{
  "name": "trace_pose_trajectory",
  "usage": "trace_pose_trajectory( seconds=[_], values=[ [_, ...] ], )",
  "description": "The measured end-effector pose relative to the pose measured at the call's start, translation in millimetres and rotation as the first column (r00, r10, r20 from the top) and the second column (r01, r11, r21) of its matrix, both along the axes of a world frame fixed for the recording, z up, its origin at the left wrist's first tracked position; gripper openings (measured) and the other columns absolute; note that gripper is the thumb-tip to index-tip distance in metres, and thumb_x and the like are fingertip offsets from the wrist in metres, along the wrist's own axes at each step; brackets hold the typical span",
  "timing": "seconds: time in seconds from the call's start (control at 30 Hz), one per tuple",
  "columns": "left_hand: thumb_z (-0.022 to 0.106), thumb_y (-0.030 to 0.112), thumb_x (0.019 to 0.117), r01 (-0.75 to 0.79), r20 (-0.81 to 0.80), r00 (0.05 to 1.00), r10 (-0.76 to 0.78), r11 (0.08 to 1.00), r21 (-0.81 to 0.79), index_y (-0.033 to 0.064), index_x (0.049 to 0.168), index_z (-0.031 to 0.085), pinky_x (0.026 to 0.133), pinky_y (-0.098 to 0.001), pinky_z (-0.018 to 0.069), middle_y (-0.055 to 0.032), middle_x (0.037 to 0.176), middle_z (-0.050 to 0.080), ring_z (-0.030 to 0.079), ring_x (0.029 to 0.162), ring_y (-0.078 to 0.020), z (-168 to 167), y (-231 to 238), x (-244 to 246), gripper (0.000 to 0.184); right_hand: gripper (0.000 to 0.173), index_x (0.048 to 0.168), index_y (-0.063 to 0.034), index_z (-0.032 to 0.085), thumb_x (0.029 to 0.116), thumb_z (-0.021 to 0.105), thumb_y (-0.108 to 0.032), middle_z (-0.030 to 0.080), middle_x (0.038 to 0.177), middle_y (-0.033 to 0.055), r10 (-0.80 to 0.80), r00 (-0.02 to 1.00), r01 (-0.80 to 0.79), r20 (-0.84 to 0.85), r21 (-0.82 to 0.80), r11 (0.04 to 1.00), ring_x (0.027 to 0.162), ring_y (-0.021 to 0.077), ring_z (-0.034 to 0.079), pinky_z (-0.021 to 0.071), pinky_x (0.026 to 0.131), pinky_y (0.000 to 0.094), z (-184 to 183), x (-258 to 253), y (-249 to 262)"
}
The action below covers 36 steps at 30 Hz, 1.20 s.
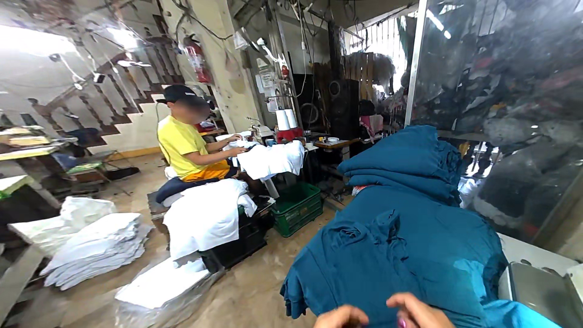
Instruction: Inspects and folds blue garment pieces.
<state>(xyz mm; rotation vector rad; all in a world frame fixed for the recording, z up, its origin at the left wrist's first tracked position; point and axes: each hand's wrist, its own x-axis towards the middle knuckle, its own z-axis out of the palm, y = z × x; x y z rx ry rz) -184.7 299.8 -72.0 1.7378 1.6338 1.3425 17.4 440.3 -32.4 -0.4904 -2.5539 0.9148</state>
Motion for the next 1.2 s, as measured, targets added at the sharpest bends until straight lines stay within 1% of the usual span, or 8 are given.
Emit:
trace_pose_trajectory(
  seconds=[0.1, 0.23, 0.43, 0.6, 0.73, 0.87, 0.97, 1.2],
  values=[
    [0.067, 0.01, 0.0944, -0.176, 0.195, 0.961, 0.197, 0.977, -0.12, -0.0004, 0.116, 0.068, 0.078, -0.0305, 0.0587, -0.0074, 0.1, 0.072, 0.069, 0.084, -0.0111, 4, 36, -24, 0.024, 0.041, 0.142, -0.0093, 0.054, 0.1024, 0.048, -0.007, 0.071, 0.1, 0.0168, -0.125, 0.944, 0.144, 0.305, -0.043, 0.989, 0.091, 0.0346, 0.07, 0.0547, 0.084, 0.0559, 26, -49, 31],
    [0.067, 0.017, 0.0967, -0.278, 0.093, 0.94, 0.327, 0.897, -0.344, 0.0061, 0.122, 0.067, 0.074, -0.0334, 0.0566, -0.0077, 0.106, 0.071, 0.067, 0.083, -0.014, 8, 73, -48, 0.028, 0.046, 0.146, -0.0142, 0.05, 0.1002, 0.051, -0.008, 0.069, 0.117, 0.0166, -0.196, 0.809, 0.227, 0.555, 0.012, 0.974, 0.111, 0.0346, 0.067, 0.0513, 0.095, 0.0558, 32, -98, 58],
    [0.066, 0.021, 0.097, -0.306, -0.028, 0.948, 0.318, 0.882, -0.359, 0.0075, 0.125, 0.068, 0.087, -0.0436, 0.0559, -0.0111, 0.107, 0.073, 0.07, 0.093, -0.0217, 10, 78, -50, 0.031, 0.039, 0.14, -0.0114, 0.056, 0.1009, 0.052, -0.008, 0.067, 0.124, 0.0172, -0.191, 0.813, 0.237, 0.55, -0.013, 0.971, 0.116, 0.0342, 0.065, 0.0504, 0.098, 0.0547, 26, -104, 71],
    [0.067, 0.029, 0.0956, -0.314, -0.305, 0.934, 0.185, 0.831, -0.458, 0.0117, 0.136, 0.064, 0.097, -0.0552, 0.0512, -0.0174, 0.13, 0.063, 0.064, 0.114, -0.0342, 24, 85, -51, 0.044, 0.04, 0.14, -0.009, 0.059, 0.1017, 0.056, -0.017, 0.058, 0.137, 0.0198, -0.135, 0.815, 0.194, 0.564, -0.046, 0.98, 0.124, 0.0343, 0.059, 0.0472, 0.105, 0.0512, 21, -103, 79],
    [0.068, 0.031, 0.0958, -0.341, -0.419, 0.902, 0.109, 0.774, -0.533, 0.0105, 0.122, 0.068, 0.096, -0.0596, 0.0501, -0.021, 0.137, 0.056, 0.059, 0.121, -0.0401, 34, 91, -50, 0.034, 0.035, 0.129, -0.0021, 0.063, 0.0974, 0.064, -0.017, 0.056, 0.133, 0.0224, -0.108, 0.802, 0.18, 0.587, -0.065, 0.981, 0.122, 0.0362, 0.057, 0.0478, 0.102, 0.0509, 20, -103, 80],
    [0.073, 0.017, 0.0889, -0.27, -0.231, 0.949, 0.217, 0.934, -0.233, 0.0002, 0.103, 0.071, 0.093, -0.0528, 0.0519, -0.0195, 0.12, 0.064, 0.063, 0.109, -0.0337, 44, 79, -46, 0.021, 0.027, 0.117, 0.0026, 0.068, 0.0971, 0.066, -0.015, 0.062, 0.121, 0.0235, -0.066, 0.921, 0.133, 0.384, -0.15, 0.98, 0.115, 0.0352, 0.06, 0.047, 0.101, 0.049, 33, -79, 83],
    [0.07, 0.005, 0.088, -0.165, 0.12, 0.982, 0.149, 0.977, 0.136, 0.0005, 0.1, 0.068, 0.088, -0.0349, 0.0578, -0.0076, 0.103, 0.073, 0.07, 0.096, -0.0141, 57, 76, -24, 0.013, 0.023, 0.109, 0.004, 0.067, 0.0935, 0.067, -0.013, 0.068, 0.114, 0.0167, -0.046, 0.997, 0.023, -0.064, -0.315, 0.949, 0.104, 0.0234, 0.066, 0.0542, 0.093, 0.0416, 39, -43, 83],
    [0.066, -0.003, 0.0895, -0.013, 0.333, 0.938, -0.094, 0.952, 0.306, -0.0038, 0.115, 0.063, 0.085, -0.0257, 0.0588, -0.0041, 0.102, 0.071, 0.069, 0.094, -0.007, 96, 108, 62, 0.026, 0.022, 0.11, 0.0005, 0.06, 0.0894, 0.064, -0.003, 0.066, 0.092, -0.0006, -0.334, 0.816, 0.107, -0.471, -0.445, 0.889, 0.08, 0.0019, 0.064, 0.0552, 0.074, 0.0209, 72, 33, 72]
  ],
)
